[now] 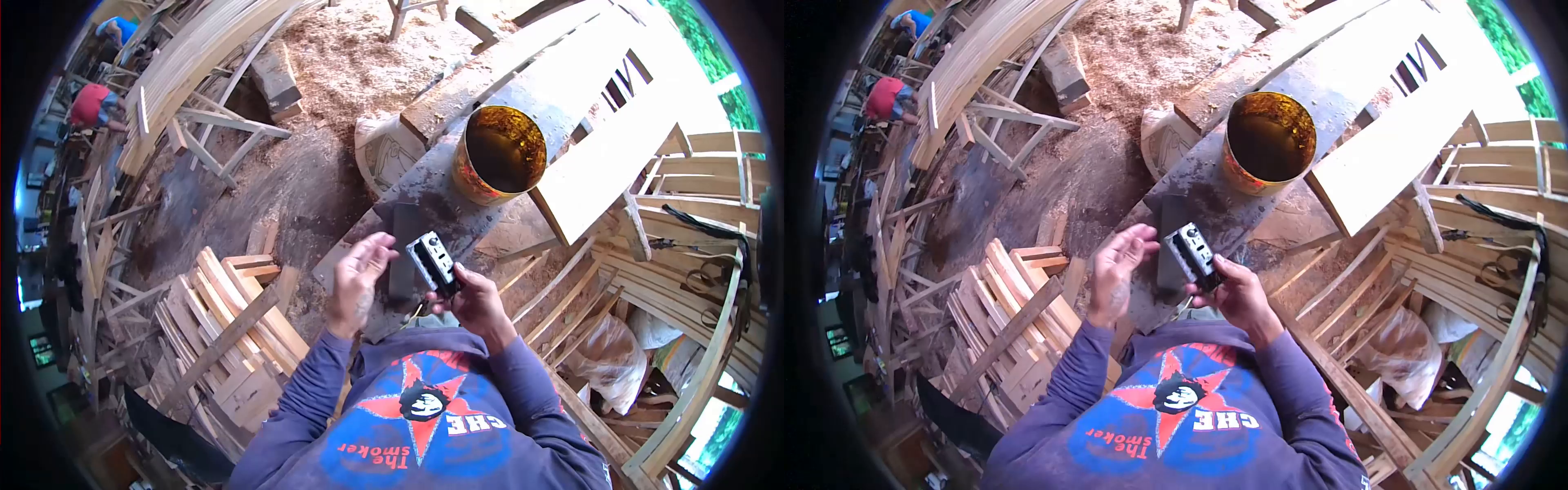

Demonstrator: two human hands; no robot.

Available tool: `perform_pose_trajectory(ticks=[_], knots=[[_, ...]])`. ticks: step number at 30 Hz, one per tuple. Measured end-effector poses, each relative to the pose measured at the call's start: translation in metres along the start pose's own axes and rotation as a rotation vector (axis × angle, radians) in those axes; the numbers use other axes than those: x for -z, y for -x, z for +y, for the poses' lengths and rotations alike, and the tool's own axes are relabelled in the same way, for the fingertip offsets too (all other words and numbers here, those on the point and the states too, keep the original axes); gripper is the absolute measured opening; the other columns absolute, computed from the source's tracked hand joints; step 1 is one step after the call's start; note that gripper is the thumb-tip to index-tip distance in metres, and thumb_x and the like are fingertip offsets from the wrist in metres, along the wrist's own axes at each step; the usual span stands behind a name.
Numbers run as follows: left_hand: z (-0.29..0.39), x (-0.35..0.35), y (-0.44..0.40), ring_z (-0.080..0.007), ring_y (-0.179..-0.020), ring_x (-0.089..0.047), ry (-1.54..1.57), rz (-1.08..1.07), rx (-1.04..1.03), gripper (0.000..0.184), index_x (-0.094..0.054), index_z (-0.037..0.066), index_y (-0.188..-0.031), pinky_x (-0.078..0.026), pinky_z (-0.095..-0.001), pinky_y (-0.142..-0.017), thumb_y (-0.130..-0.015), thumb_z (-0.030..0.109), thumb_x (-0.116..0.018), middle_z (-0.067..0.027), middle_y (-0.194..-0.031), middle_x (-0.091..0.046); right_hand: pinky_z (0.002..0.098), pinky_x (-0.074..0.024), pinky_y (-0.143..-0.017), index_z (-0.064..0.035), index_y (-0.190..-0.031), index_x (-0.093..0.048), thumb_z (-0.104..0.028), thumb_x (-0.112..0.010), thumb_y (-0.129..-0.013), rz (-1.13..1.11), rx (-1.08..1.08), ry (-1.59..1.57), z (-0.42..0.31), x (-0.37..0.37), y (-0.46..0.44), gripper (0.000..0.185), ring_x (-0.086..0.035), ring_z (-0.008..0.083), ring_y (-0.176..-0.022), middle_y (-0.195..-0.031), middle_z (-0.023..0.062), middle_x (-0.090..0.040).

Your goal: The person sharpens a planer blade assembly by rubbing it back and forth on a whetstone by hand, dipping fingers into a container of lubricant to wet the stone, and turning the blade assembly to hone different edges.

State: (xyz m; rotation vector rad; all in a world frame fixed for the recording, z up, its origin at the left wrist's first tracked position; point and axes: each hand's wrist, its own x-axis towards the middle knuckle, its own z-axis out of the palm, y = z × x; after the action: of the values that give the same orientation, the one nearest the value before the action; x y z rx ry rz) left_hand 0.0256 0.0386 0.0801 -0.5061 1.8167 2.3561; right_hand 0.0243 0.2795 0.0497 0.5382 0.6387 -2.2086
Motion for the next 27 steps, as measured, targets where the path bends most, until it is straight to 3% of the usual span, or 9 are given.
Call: perform_pose_trajectory(ticks=[4, 7, 12, 20, 25, 26, 27], knots=[[0.032, -0.021, 0.029, -0.0195, -0.106, -0.072, 0.046, -0.086, 0.094, 0.052, -0.065, -0.008, -0.131, -0.055, -0.0342, -0.097, -0.114, 0.038, -0.048, -0.0157, -0.117, -0.075, 0.0458, -0.0648, -0.073, 0.0033, -0.139, -0.060, -0.034, -0.052, -0.109, -0.144, -0.093, -0.213, 0.001, -0.028, 0.021, 0.048, -0.076, 0.0346, -0.091, -0.117, 0.0198, -0.074], [0.053, -0.032, 0.048, -0.0158, -0.101, -0.072, 0.019, -0.081, 0.059, 0.046, -0.070, -0.008, -0.126, -0.055, -0.0298, -0.096, -0.112, 0.034, -0.056, -0.0108, -0.111, -0.077, 0.0447, -0.0643, -0.072, 0.0030, -0.139, -0.060, -0.035, -0.052, -0.109, -0.225, -0.112, -0.263, 0.001, -0.033, 0.024, 0.049, -0.076, 0.0337, -0.088, -0.116, 0.0196, -0.074], [0.079, -0.051, 0.069, -0.0165, -0.100, -0.073, -0.150, -0.033, 0.035, 0.035, -0.069, -0.010, -0.129, -0.058, -0.0291, -0.091, -0.110, 0.018, -0.060, -0.0137, -0.112, -0.077, 0.0425, -0.0617, -0.069, -0.0008, -0.135, -0.063, -0.034, -0.051, -0.109, -0.232, -0.190, -0.320, 0.000, -0.032, 0.029, 0.044, -0.075, 0.0289, -0.079, -0.111, 0.0182, -0.076], [0.083, -0.073, 0.074, -0.0154, -0.094, -0.073, -0.199, -0.013, 0.051, 0.033, -0.071, -0.011, -0.124, -0.059, -0.0283, -0.086, -0.109, 0.017, -0.062, -0.0142, -0.105, -0.078, 0.0406, -0.0616, -0.071, -0.0011, -0.135, -0.063, -0.033, -0.051, -0.110, -0.213, -0.226, -0.403, -0.006, -0.024, 0.041, 0.042, -0.074, 0.0273, -0.077, -0.107, 0.0175, -0.076], [0.074, -0.083, 0.067, -0.0078, -0.078, -0.070, -0.414, 0.091, -0.005, 0.020, -0.076, -0.007, -0.104, -0.057, -0.0227, -0.068, -0.103, 0.013, -0.071, -0.0075, -0.088, -0.077, 0.0398, -0.0611, -0.070, -0.0015, -0.134, -0.062, -0.033, -0.050, -0.110, -0.196, -0.239, -0.404, -0.010, -0.019, 0.046, 0.041, -0.074, 0.0273, -0.076, -0.105, 0.0199, -0.075], [0.075, -0.088, 0.065, -0.0126, -0.065, -0.070, -0.402, 0.135, 0.015, 0.024, -0.071, -0.004, -0.087, -0.058, -0.0256, -0.062, -0.100, 0.016, -0.074, -0.0123, -0.079, -0.075, 0.0398, -0.0611, -0.070, -0.0015, -0.134, -0.062, -0.033, -0.050, -0.110, -0.197, -0.238, -0.411, -0.009, -0.017, 0.048, 0.041, -0.074, 0.0273, -0.076, -0.105, 0.0199, -0.075], [0.075, -0.090, 0.063, -0.0126, -0.065, -0.070, -0.408, 0.132, 0.018, 0.024, -0.071, -0.004, -0.087, -0.058, -0.0256, -0.062, -0.100, 0.016, -0.074, -0.0123, -0.079, -0.075, 0.0399, -0.0608, -0.069, -0.0018, -0.133, -0.063, -0.032, -0.050, -0.110, -0.217, -0.241, -0.438, -0.008, -0.015, 0.048, 0.040, -0.074, 0.0271, -0.076, -0.104, 0.0201, -0.075]])
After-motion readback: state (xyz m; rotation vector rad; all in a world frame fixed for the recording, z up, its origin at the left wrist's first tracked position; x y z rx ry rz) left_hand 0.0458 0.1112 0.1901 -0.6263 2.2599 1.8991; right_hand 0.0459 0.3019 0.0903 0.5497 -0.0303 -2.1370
